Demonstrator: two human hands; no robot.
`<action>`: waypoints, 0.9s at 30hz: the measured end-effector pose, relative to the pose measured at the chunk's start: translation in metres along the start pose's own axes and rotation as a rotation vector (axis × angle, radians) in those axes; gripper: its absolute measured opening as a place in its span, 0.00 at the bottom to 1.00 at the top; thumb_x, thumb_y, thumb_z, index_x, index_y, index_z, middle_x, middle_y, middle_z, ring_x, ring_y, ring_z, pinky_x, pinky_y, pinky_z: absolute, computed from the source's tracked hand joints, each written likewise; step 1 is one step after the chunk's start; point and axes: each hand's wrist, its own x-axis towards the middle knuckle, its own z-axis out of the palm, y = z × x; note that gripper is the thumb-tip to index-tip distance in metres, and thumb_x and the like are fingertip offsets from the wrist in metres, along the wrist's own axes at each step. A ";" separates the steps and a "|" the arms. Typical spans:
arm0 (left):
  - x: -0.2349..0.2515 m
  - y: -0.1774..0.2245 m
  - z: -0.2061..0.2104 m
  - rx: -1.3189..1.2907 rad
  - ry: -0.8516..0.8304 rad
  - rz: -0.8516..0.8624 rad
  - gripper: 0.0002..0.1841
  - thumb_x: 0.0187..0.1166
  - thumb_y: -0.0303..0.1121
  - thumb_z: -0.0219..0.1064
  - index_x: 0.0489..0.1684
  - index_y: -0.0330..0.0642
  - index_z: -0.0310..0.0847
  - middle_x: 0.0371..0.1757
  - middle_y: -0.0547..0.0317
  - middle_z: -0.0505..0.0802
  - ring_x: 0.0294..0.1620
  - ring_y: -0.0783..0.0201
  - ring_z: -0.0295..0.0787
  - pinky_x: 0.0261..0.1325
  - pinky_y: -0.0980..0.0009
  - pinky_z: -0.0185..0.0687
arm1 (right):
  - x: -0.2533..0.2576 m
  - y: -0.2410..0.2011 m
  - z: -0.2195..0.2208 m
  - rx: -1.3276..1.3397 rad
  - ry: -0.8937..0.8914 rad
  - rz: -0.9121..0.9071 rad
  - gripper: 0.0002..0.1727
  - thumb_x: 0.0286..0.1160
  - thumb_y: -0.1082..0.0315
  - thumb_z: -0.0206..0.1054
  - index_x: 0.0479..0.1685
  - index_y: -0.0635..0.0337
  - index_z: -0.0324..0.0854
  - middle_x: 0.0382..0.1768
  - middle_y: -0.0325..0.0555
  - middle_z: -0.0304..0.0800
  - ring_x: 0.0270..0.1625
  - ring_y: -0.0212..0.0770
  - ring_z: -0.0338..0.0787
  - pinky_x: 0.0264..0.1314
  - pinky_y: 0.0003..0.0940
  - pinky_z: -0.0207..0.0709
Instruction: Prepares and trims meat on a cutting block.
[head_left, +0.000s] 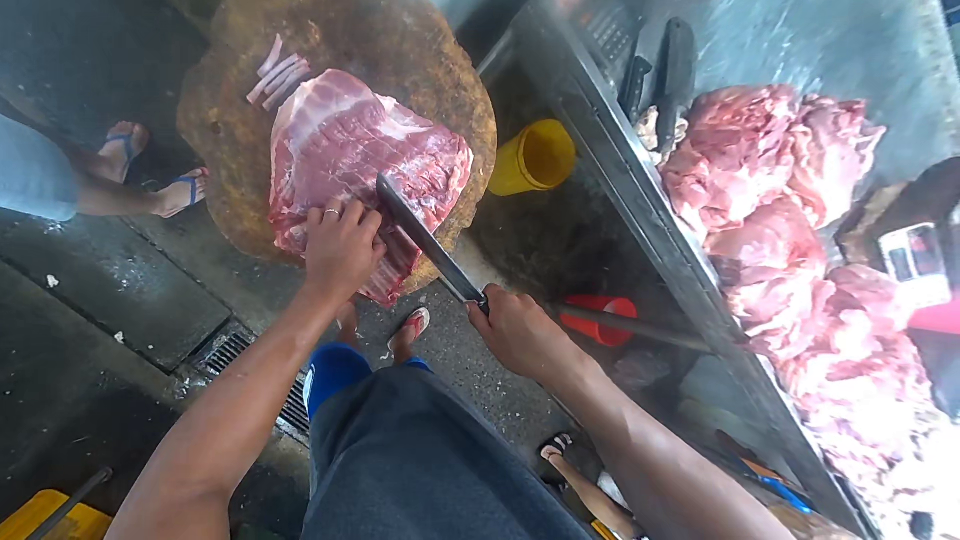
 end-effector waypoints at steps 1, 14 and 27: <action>0.000 0.002 -0.002 -0.003 -0.011 -0.005 0.11 0.71 0.43 0.71 0.45 0.50 0.87 0.48 0.51 0.89 0.59 0.42 0.82 0.57 0.44 0.72 | -0.002 -0.003 -0.005 -0.038 -0.010 0.002 0.23 0.94 0.46 0.48 0.52 0.57 0.76 0.36 0.51 0.86 0.44 0.52 0.92 0.46 0.50 0.85; 0.000 0.009 -0.006 -0.008 -0.066 -0.013 0.12 0.76 0.45 0.68 0.49 0.53 0.90 0.56 0.55 0.91 0.62 0.45 0.84 0.60 0.43 0.73 | 0.008 0.000 0.007 0.215 -0.005 0.112 0.26 0.92 0.45 0.51 0.51 0.63 0.79 0.40 0.57 0.87 0.46 0.56 0.91 0.50 0.57 0.84; -0.036 0.027 -0.055 -0.581 0.112 -0.166 0.20 0.72 0.36 0.71 0.64 0.48 0.90 0.65 0.54 0.92 0.70 0.54 0.86 0.73 0.48 0.79 | 0.027 0.077 0.012 0.667 -0.052 -0.122 0.23 0.87 0.44 0.61 0.52 0.57 0.80 0.23 0.41 0.84 0.19 0.38 0.85 0.25 0.38 0.85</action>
